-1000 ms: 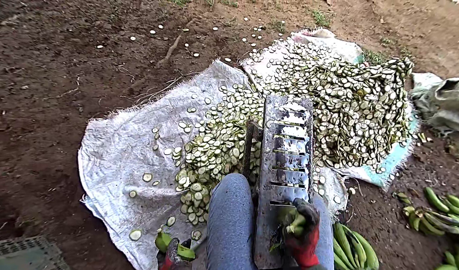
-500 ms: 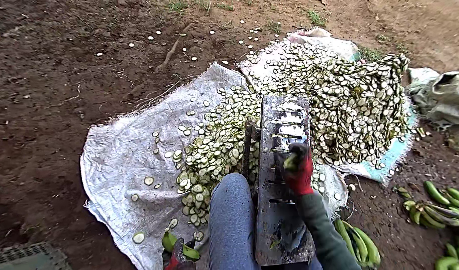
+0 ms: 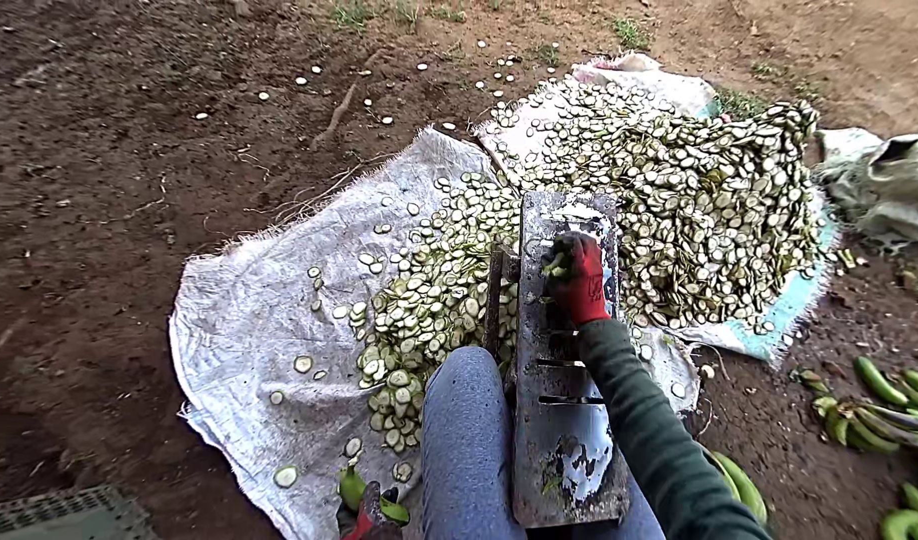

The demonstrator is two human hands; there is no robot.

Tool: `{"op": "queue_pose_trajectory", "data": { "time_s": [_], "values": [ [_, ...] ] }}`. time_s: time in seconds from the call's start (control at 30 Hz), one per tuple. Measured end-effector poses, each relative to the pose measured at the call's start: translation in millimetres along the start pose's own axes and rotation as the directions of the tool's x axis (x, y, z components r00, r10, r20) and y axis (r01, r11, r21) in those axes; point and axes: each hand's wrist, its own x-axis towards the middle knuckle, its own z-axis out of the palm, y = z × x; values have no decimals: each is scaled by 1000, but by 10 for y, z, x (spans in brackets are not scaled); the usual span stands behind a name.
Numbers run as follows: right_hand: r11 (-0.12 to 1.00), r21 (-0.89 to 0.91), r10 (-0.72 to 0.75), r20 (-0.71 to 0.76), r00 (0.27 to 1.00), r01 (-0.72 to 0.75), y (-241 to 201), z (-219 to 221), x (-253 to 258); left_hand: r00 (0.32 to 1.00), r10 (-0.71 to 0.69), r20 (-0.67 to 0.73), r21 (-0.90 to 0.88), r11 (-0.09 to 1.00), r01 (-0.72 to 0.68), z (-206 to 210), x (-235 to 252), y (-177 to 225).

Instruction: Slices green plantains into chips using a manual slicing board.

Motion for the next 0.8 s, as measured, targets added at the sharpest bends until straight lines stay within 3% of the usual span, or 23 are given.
{"op": "queue_pose_trajectory", "data": {
  "time_s": [0.13,0.2,0.27,0.43,0.5,0.6,0.7,0.8],
  "values": [
    [998,-52,-51,-95,994,46,-384,-285,-1804,1000,3,-11,70,998,-3,-94,284,-297],
    [997,-10,-81,-95,992,80,-433,-351,-2332,1000,-20,-21,114,993,22,-63,310,-297],
    [993,77,-86,-83,993,93,-348,-337,-2082,999,-41,-15,131,990,43,-25,317,-302],
    [994,70,-85,-10,996,85,171,4,-189,999,34,13,105,994,-35,-58,728,-739],
    [994,30,-101,-11,995,101,175,47,70,999,40,16,96,994,-41,-33,499,-540],
    [997,17,-74,-114,991,76,51,-94,-339,1000,0,14,118,993,-2,-5,196,-272],
    [991,123,88,-292,952,-54,-116,-296,-1504,1000,-10,14,147,989,8,-27,214,-261],
    [985,169,18,-204,979,18,-262,-440,-2307,999,-30,11,147,989,28,54,219,-226]
  ]
}}
